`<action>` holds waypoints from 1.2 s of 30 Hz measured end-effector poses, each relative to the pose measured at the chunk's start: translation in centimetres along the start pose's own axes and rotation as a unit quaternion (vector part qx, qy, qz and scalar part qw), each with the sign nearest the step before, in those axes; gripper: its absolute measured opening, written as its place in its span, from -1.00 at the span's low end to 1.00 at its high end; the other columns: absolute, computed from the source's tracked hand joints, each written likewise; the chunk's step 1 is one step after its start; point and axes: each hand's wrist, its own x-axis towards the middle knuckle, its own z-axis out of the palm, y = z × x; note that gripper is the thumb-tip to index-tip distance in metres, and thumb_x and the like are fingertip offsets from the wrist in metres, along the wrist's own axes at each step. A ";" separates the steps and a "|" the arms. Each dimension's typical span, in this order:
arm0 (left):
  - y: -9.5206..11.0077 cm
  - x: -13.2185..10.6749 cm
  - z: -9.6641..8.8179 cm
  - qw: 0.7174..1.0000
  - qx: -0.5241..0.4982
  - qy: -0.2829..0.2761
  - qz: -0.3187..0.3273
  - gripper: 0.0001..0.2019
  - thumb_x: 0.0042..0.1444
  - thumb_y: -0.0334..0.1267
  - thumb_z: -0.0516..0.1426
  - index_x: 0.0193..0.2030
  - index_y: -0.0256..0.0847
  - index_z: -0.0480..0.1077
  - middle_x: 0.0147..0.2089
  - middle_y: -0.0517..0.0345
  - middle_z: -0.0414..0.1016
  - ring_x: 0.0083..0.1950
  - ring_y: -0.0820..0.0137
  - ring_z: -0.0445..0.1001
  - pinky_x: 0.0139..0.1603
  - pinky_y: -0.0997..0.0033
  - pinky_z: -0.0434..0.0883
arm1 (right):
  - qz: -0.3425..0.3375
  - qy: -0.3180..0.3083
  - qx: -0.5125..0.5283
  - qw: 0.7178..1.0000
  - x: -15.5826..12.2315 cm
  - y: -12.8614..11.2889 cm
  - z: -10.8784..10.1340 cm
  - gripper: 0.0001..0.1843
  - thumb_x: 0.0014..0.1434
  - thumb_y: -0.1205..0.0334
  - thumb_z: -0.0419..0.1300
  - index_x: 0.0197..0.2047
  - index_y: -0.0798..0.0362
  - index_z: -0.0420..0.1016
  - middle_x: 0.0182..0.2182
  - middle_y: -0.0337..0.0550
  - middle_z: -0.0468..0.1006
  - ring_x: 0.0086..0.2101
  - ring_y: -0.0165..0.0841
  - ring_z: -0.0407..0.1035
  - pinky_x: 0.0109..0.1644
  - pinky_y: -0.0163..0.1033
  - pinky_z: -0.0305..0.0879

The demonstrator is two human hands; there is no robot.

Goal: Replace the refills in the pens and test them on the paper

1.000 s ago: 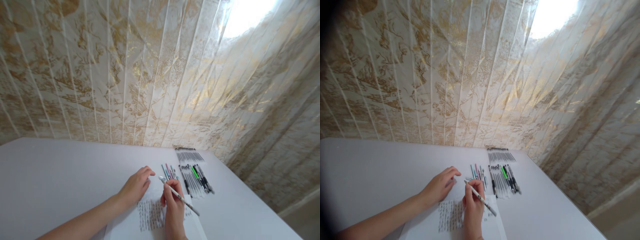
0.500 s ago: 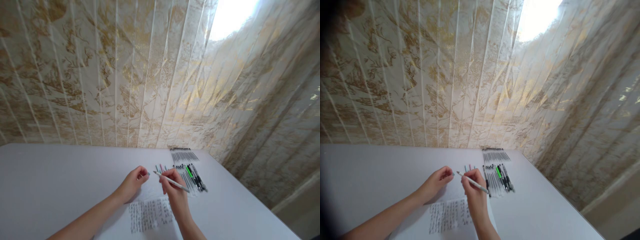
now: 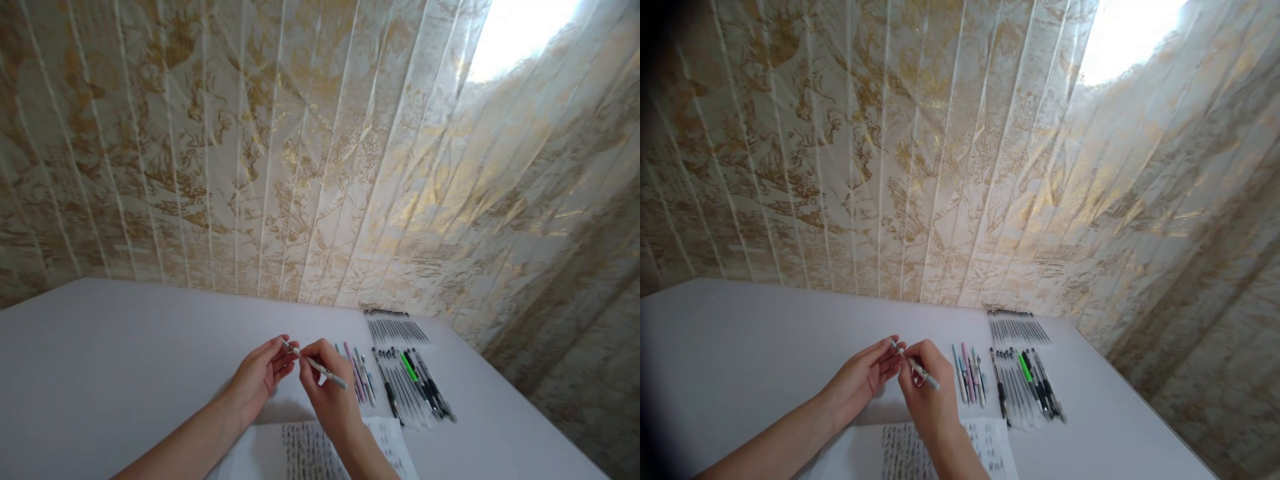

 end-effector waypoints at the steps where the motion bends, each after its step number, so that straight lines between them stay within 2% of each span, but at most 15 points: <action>1: 0.0 -0.3 0.2 1.000 -0.006 -0.005 -0.003 -0.86 0.20 -0.47 0.04 -0.30 -0.32 0.42 -0.33 0.00 0.60 -0.39 0.45 0.55 -0.34 0.52 0.47 | 0.001 0.000 -0.004 1.000 -0.1 0.0 0.0 -0.93 0.14 0.32 0.08 -0.38 0.05 0.35 -0.51 -0.25 0.41 -0.50 -0.45 0.27 -0.46 -0.38 0.18; 4: -0.1 -0.9 0.5 1.000 -0.014 -0.015 -0.008 -0.84 0.22 -0.46 0.03 -0.31 -0.31 0.42 -0.32 -0.01 0.61 -0.38 0.45 0.56 -0.32 0.50 0.48 | -0.005 0.002 -0.015 1.000 -0.5 0.0 -0.4 -0.93 0.16 0.31 0.07 -0.36 0.04 0.35 -0.48 -0.24 0.42 -0.49 -0.44 0.29 -0.43 -0.36 0.20; 8: 0.1 -0.9 0.5 1.000 -0.016 0.001 0.000 -0.85 0.22 -0.45 0.03 -0.32 -0.29 0.40 -0.30 -0.02 0.61 -0.34 0.43 0.57 -0.34 0.51 0.48 | -0.044 0.028 -0.049 0.997 -0.7 -0.3 -0.9 -0.91 0.15 0.33 0.07 -0.38 0.03 0.34 -0.50 -0.26 0.40 -0.49 -0.44 0.29 -0.38 -0.34 0.22; 11: 0.0 -0.9 0.6 1.000 -0.014 -0.001 -0.001 -0.85 0.23 -0.44 0.02 -0.31 -0.30 0.40 -0.30 -0.02 0.61 -0.35 0.44 0.56 -0.34 0.51 0.48 | -0.048 0.015 -0.048 0.998 -0.8 -0.3 -0.9 -0.92 0.16 0.33 0.07 -0.36 0.02 0.34 -0.50 -0.26 0.39 -0.49 -0.44 0.30 -0.38 -0.34 0.23; 16: -0.4 -1.5 0.9 0.999 -0.002 -0.030 -0.010 -0.83 0.22 -0.44 0.03 -0.32 -0.31 0.42 -0.38 0.05 0.56 -0.40 0.46 0.53 -0.34 0.51 0.48 | -0.049 -0.015 0.000 0.999 -0.7 0.0 -0.5 -0.91 0.21 0.31 0.06 -0.28 0.02 0.38 -0.33 -0.15 0.50 -0.34 -0.39 0.41 -0.35 -0.35 0.30; 21: -0.5 -1.9 0.7 0.999 0.012 -0.048 -0.013 -0.85 0.21 -0.41 0.05 -0.33 -0.28 0.44 -0.37 0.10 0.54 -0.36 0.47 0.51 -0.25 0.49 0.46 | -0.067 -0.005 -0.024 0.997 -0.7 0.0 -0.7 -0.85 0.25 0.28 0.05 -0.25 0.04 0.44 -0.36 -0.14 0.53 -0.34 -0.39 0.43 -0.26 -0.32 0.33; 24: -0.6 -2.4 0.8 0.993 0.068 -0.092 -0.017 -0.86 0.18 -0.27 0.11 -0.29 -0.24 0.47 -0.29 0.07 0.56 -0.24 0.40 0.51 -0.15 0.44 0.43 | -0.041 -0.010 -0.043 0.998 -0.5 -0.2 -0.9 -0.84 0.24 0.24 0.05 -0.28 0.04 0.45 -0.40 -0.17 0.52 -0.41 -0.41 0.41 -0.32 -0.34 0.31; 26: -0.7 -2.7 0.9 0.978 0.152 -0.144 -0.005 -0.75 0.16 -0.10 0.11 -0.20 -0.23 0.48 -0.17 0.00 0.57 -0.09 0.32 0.49 -0.08 0.39 0.40 | -0.007 -0.007 -0.053 0.999 0.1 -0.3 -1.7 -0.82 0.24 0.18 0.05 -0.30 0.03 0.43 -0.42 -0.19 0.52 -0.45 -0.41 0.40 -0.35 -0.35 0.27; 28: -0.9 -2.7 0.9 0.955 0.244 -0.166 0.023 -0.62 0.13 0.04 0.08 -0.11 -0.21 0.47 -0.04 -0.06 0.54 0.01 0.24 0.45 -0.06 0.34 0.37 | 0.032 0.001 -0.075 0.997 1.3 -0.2 -3.6 -0.80 0.24 0.12 0.03 -0.30 0.03 0.39 -0.47 -0.22 0.51 -0.50 -0.41 0.39 -0.37 -0.34 0.23; 31: -0.9 -1.9 0.3 0.939 0.316 -0.127 0.054 -0.54 0.03 0.13 0.12 -0.10 -0.19 0.46 -0.02 -0.08 0.53 -0.02 0.20 0.46 -0.13 0.31 0.38 | 0.113 -0.013 -0.190 0.975 2.7 0.8 -9.3 -0.76 0.22 0.07 0.02 -0.37 0.01 0.36 -0.67 -0.32 0.42 -0.62 -0.40 0.31 -0.44 -0.34 0.14; 33: -0.8 -1.0 -0.4 0.939 0.322 -0.097 0.067 -0.55 -0.03 0.12 0.15 -0.16 -0.22 0.48 -0.10 -0.10 0.56 -0.09 0.21 0.48 -0.20 0.33 0.38 | 0.176 -0.030 -0.331 0.927 2.6 2.4 -14.1 -0.73 0.18 0.05 0.05 -0.46 0.00 0.35 -0.70 -0.29 0.40 -0.60 -0.37 0.30 -0.45 -0.32 0.08; 35: -0.7 -0.2 -0.9 0.942 0.317 -0.068 0.084 -0.58 -0.07 0.08 0.19 -0.24 -0.25 0.48 -0.19 -0.09 0.58 -0.17 0.23 0.48 -0.27 0.36 0.37 | 0.266 -0.031 -0.455 0.849 1.6 4.7 -18.7 -0.71 0.16 0.01 0.07 -0.47 -0.01 0.40 -0.59 -0.18 0.50 -0.50 -0.29 0.37 -0.46 -0.30 0.05; 36: -0.7 0.2 -1.1 0.943 0.314 -0.059 0.093 -0.60 -0.09 0.06 0.20 -0.26 -0.25 0.48 -0.22 -0.08 0.57 -0.20 0.24 0.47 -0.30 0.37 0.37 | 0.315 -0.029 -0.484 0.816 0.9 6.0 -20.6 -0.72 0.16 0.01 0.06 -0.43 -0.02 0.43 -0.52 -0.13 0.53 -0.43 -0.25 0.40 -0.45 -0.28 0.06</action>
